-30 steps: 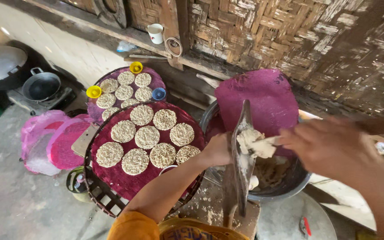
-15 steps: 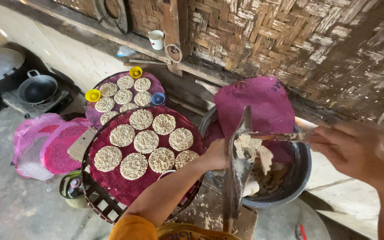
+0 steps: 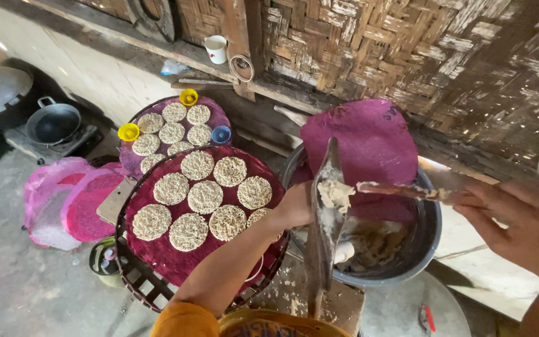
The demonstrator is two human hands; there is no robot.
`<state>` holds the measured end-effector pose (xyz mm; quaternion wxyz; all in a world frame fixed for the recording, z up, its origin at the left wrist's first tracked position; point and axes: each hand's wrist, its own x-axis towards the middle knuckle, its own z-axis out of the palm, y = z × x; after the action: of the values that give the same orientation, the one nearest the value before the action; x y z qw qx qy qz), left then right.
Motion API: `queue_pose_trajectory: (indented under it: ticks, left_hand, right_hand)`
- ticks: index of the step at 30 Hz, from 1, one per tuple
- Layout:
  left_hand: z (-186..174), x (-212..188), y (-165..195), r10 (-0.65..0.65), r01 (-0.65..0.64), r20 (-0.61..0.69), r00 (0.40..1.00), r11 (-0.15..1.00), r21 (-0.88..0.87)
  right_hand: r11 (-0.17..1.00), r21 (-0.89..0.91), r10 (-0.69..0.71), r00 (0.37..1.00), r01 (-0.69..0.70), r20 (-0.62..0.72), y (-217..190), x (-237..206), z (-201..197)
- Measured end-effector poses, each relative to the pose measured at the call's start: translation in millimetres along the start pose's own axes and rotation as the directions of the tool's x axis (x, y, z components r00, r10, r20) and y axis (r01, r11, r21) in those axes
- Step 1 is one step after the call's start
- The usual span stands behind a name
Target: The person uses a wooden hand press to flatten portions of dough into round crackers. They scoop dough from a basin, press it flat with the wooden tool, release the shaped cracker onto a mesh tray, and repeat, filling trays with finished crackers.
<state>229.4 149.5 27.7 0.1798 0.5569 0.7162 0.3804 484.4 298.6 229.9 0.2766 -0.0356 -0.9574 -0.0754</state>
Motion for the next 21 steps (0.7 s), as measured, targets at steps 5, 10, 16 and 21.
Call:
queue_pose_trajectory:
  ticks: [5, 10, 16, 21]
  left_hand:
    - [2.7, -1.3, -0.8, -0.035, 0.032, 0.04, 0.999, 0.996, 0.089]
    - [5.9, -0.5, 15.8, -0.121, 0.112, 0.077, 0.99, 0.988, 0.109]
    - [-5.5, -13.1, 8.9, -0.104, 0.101, 0.021, 0.994, 0.988, 0.116]
    - [-35.6, -58.3, -18.2, -0.138, 0.137, -0.022, 0.99, 0.99, -0.029]
  right_hand:
    - [0.975, -0.222, 0.01, 0.999, -0.002, 0.033, 12.6, -19.8, 19.6]
    - [0.964, -0.25, -0.075, 0.994, 0.092, 0.077, -31.9, 13.6, 8.9]
    - [0.953, -0.118, -0.273, 0.959, 0.28, 0.072, -48.8, 18.2, 40.7]
    - [0.992, 0.074, 0.084, 0.974, -0.101, 0.208, 7.6, -28.8, 58.2]
